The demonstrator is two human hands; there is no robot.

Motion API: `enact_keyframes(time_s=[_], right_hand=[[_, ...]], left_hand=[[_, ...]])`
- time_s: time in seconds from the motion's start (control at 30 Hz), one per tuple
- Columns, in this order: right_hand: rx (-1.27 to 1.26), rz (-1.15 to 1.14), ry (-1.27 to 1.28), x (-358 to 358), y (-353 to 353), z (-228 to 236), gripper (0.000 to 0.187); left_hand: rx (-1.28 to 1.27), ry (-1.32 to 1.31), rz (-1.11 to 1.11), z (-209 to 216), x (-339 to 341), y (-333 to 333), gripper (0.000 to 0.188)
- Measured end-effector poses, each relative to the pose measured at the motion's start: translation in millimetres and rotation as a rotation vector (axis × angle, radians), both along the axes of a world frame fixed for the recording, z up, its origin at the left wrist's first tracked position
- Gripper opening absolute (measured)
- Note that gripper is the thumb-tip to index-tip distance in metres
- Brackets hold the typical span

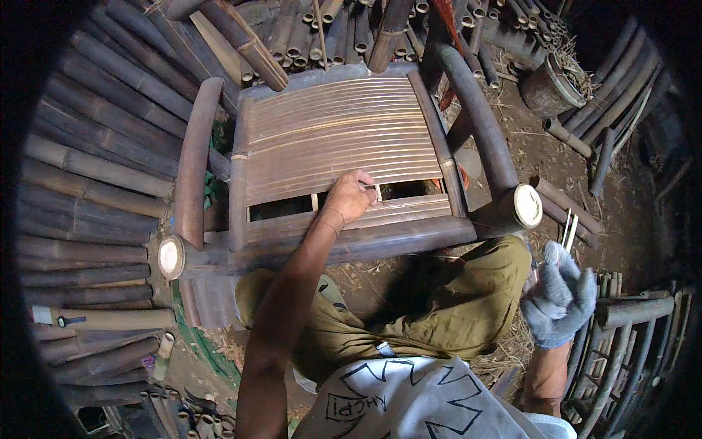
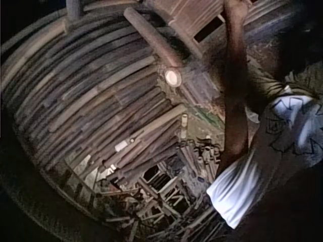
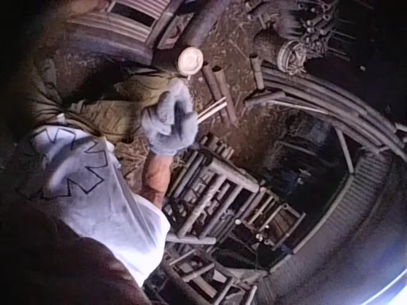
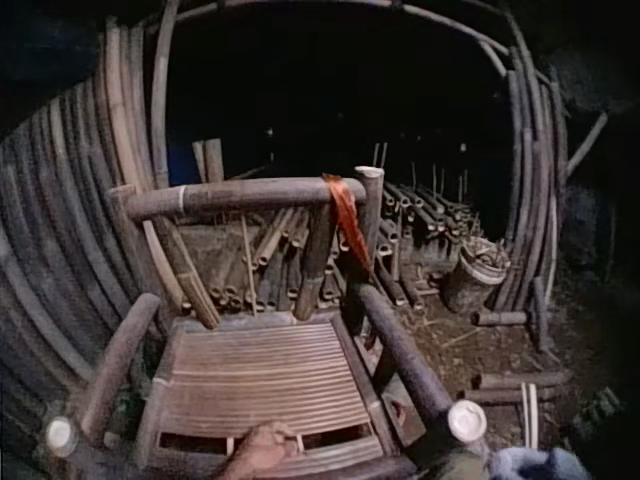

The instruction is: The person constructs a bamboo chair by threading and tying wire through pre-drilled holes in the frame and seat slats to secure the components together.

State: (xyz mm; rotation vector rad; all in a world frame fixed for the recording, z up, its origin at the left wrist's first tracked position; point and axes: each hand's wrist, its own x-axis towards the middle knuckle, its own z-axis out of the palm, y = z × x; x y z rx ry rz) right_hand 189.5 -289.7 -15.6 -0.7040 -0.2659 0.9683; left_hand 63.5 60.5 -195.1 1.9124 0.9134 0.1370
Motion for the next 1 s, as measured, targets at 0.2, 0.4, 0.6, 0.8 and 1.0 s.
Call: enact_keyframes(time_s=[0.2,0.4,0.6,0.8,1.0], right_hand=[[-0.032,-0.334,-0.477,36,-59,67,0.044],[-1.173,-0.658,-1.405,116,-197,147,0.026],[-1.426,-0.504,-1.352,245,-372,152,0.019],[-1.736,-0.319,-1.366,290,-449,119,0.028],[-1.022,-0.220,-1.769,50,-45,20,0.048]], left_hand=[[0.597,-0.211,-0.188,44,-7,-63,0.049],[0.638,-0.366,-0.355,66,-10,-134,0.053],[0.666,-0.410,-0.377,45,18,-139,0.052],[0.609,-0.657,-0.565,29,35,-156,0.017],[0.372,-0.705,-0.898,50,-53,-246,0.012]])
